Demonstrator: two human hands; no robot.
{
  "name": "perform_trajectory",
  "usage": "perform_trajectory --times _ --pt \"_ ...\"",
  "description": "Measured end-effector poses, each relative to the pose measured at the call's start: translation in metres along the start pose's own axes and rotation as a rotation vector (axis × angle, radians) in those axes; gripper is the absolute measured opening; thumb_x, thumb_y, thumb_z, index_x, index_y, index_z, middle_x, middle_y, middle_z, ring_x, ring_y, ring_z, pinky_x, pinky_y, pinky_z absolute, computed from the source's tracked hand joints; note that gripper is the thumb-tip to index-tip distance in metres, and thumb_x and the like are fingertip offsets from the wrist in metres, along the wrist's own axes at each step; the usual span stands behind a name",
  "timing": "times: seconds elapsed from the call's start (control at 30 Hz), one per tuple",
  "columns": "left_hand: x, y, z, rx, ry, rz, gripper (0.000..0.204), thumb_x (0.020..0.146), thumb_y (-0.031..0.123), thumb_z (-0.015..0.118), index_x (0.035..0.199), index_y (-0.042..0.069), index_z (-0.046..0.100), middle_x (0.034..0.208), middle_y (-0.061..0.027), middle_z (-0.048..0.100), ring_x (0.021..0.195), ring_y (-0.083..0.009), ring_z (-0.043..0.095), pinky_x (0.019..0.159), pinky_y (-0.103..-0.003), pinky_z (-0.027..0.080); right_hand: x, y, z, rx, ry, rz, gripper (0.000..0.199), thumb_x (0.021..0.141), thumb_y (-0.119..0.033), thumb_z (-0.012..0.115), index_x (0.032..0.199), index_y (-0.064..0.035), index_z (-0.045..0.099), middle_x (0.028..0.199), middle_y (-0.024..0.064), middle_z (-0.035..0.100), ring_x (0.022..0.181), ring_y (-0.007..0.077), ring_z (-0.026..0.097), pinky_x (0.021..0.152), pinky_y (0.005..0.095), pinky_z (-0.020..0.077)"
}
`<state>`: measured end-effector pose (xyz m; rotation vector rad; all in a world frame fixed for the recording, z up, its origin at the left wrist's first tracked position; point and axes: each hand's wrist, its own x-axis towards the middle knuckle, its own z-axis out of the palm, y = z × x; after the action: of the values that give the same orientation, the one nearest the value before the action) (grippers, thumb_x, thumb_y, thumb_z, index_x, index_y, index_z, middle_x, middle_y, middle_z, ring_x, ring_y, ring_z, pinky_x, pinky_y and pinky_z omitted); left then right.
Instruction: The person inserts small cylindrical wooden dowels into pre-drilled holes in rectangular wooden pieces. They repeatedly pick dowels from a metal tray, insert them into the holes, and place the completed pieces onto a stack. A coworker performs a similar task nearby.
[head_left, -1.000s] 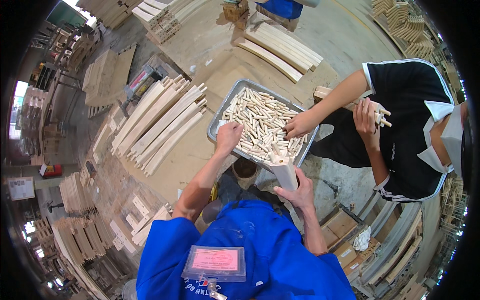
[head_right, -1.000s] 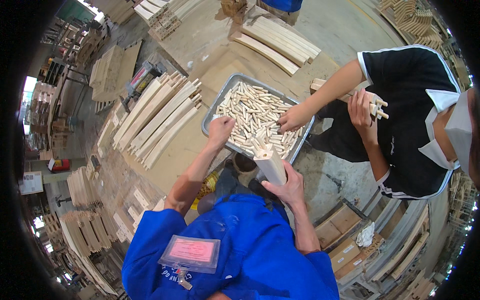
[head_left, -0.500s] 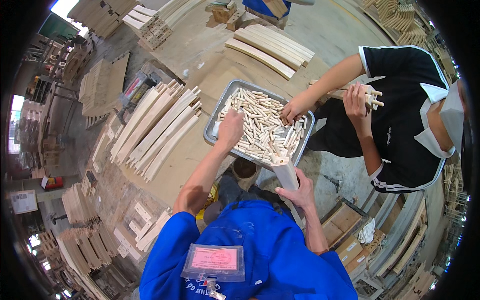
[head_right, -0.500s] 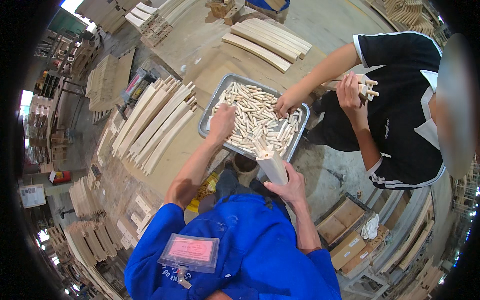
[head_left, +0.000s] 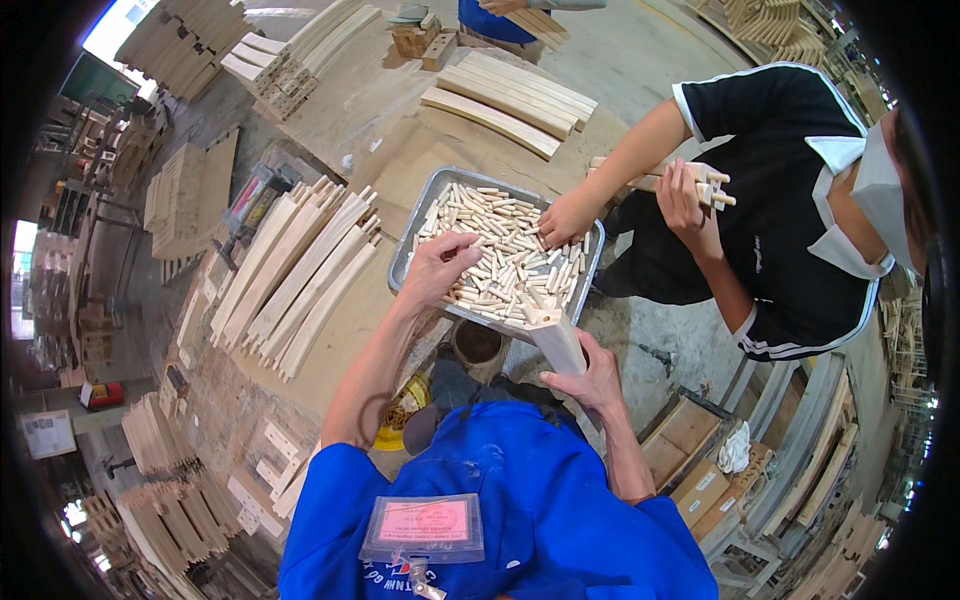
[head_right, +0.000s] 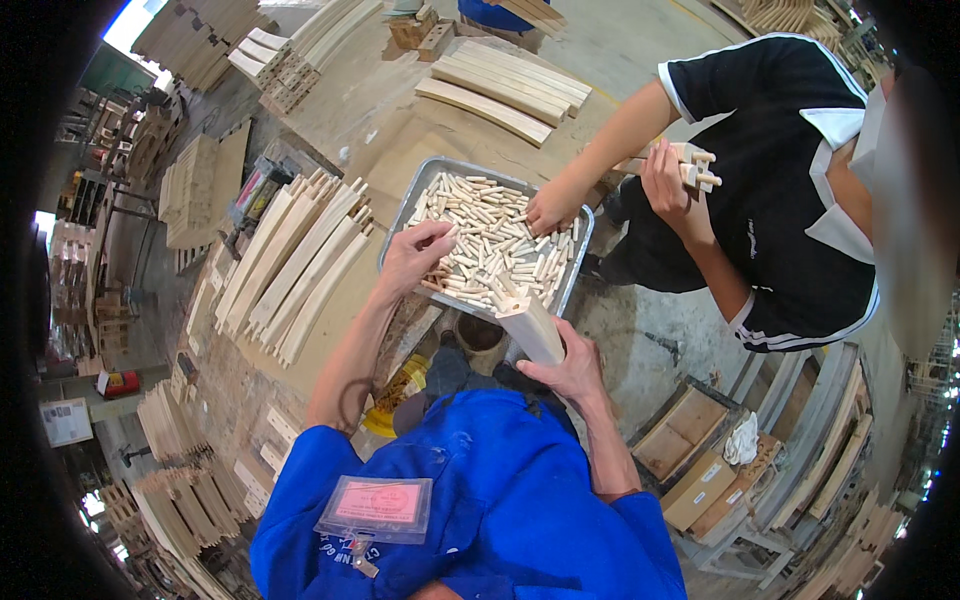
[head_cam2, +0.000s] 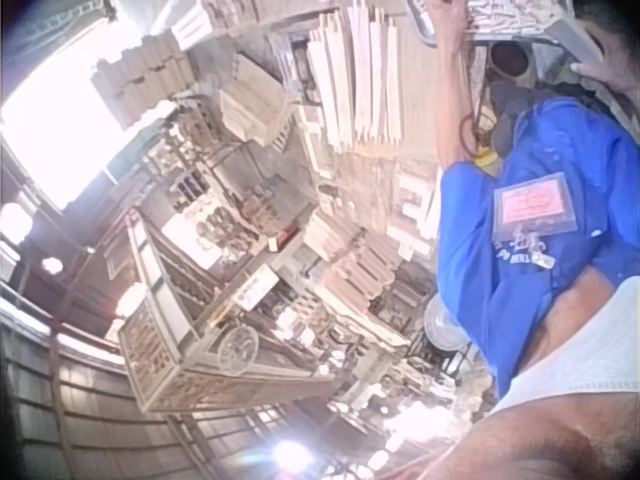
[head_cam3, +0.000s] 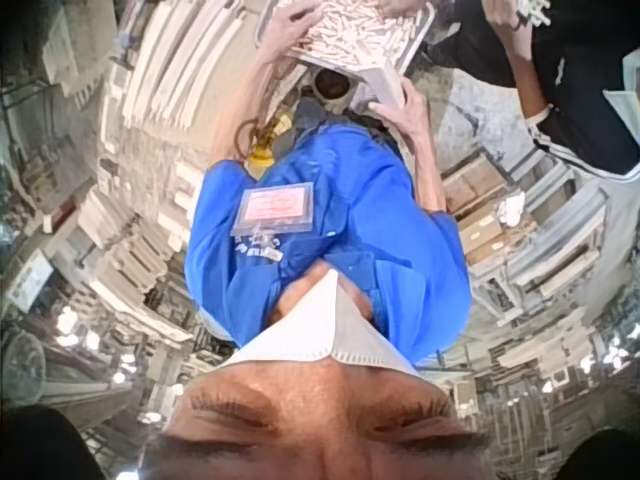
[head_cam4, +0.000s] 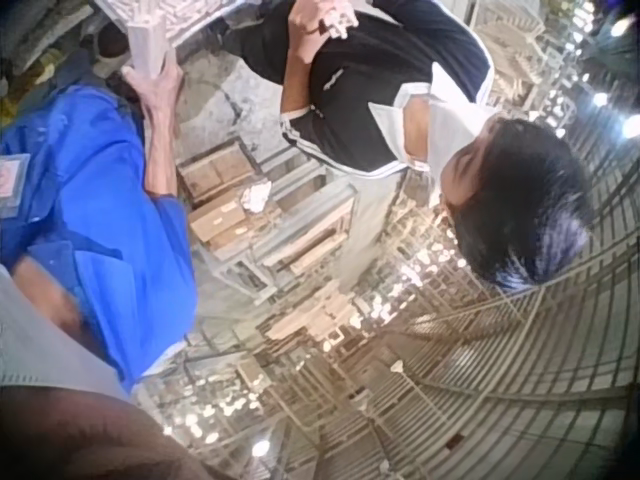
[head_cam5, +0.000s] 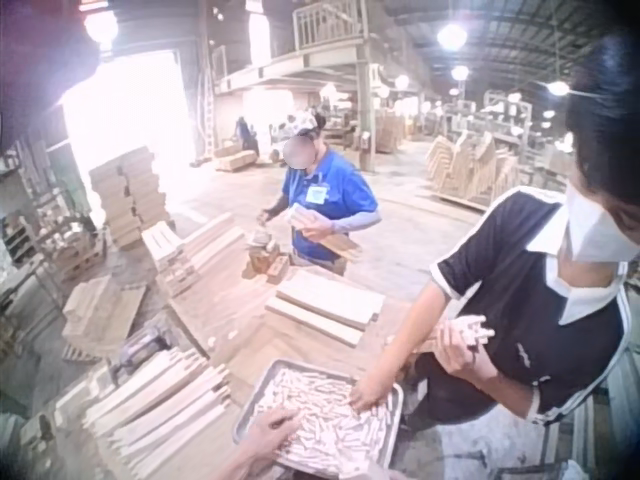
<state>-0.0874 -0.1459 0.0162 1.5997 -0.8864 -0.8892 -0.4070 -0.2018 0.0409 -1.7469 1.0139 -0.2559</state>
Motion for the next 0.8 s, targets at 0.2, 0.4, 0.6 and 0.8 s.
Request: perform_trajectory --times 0.2,0.4,0.6,0.8 --pt "-0.066 0.073 -0.001 0.12 -0.064 0.39 0.015 0.094 0.006 0.07 0.107 -0.001 0.071 0.081 -0.0064 0.066 0.071 -0.0168 0.062 0.065 -0.031 0.051 0.01 -0.013 0.0 -0.079 -0.068 -0.071 0.08 0.062 -0.032 0.092 0.133 -0.006 0.063 0.105 0.02 0.076 0.096 0.0305 0.075 0.087 0.041 0.0577" --pt "-0.084 0.102 0.01 0.429 -0.154 0.492 0.021 0.089 0.003 0.069 0.11 0.004 0.069 0.093 -0.0118 0.061 0.084 -0.0308 0.065 0.073 -0.04 0.054 0.014 -0.018 -0.002 -0.078 -0.148 -0.124 0.08 0.061 -0.031 0.092 0.132 -0.0063 0.063 0.106 0.018 0.076 0.096 0.0297 0.075 0.087 0.04 0.0578" --pt "-0.088 0.102 0.009 0.504 -0.278 0.496 0.015 0.089 0.007 0.069 0.104 0.004 0.067 0.094 -0.011 0.06 0.083 -0.0323 0.065 0.071 -0.042 0.053 0.01 -0.016 -0.003 -0.08 -0.15 -0.242 0.08 0.061 -0.029 0.092 0.132 -0.0048 0.063 0.108 0.0182 0.075 0.097 0.031 0.075 0.087 0.0395 0.0579" --pt "-0.087 0.111 0.004 0.59 -0.463 0.461 0.01 0.089 0.009 0.068 0.097 0.004 0.063 0.09 -0.0118 0.056 0.079 -0.0349 0.063 0.067 -0.045 0.05 0.001 -0.009 -0.003 -0.111 -0.175 -0.282 0.08 0.06 -0.028 0.092 0.131 -0.003 0.064 0.106 0.0192 0.074 0.097 0.0318 0.074 0.086 0.0399 0.058"
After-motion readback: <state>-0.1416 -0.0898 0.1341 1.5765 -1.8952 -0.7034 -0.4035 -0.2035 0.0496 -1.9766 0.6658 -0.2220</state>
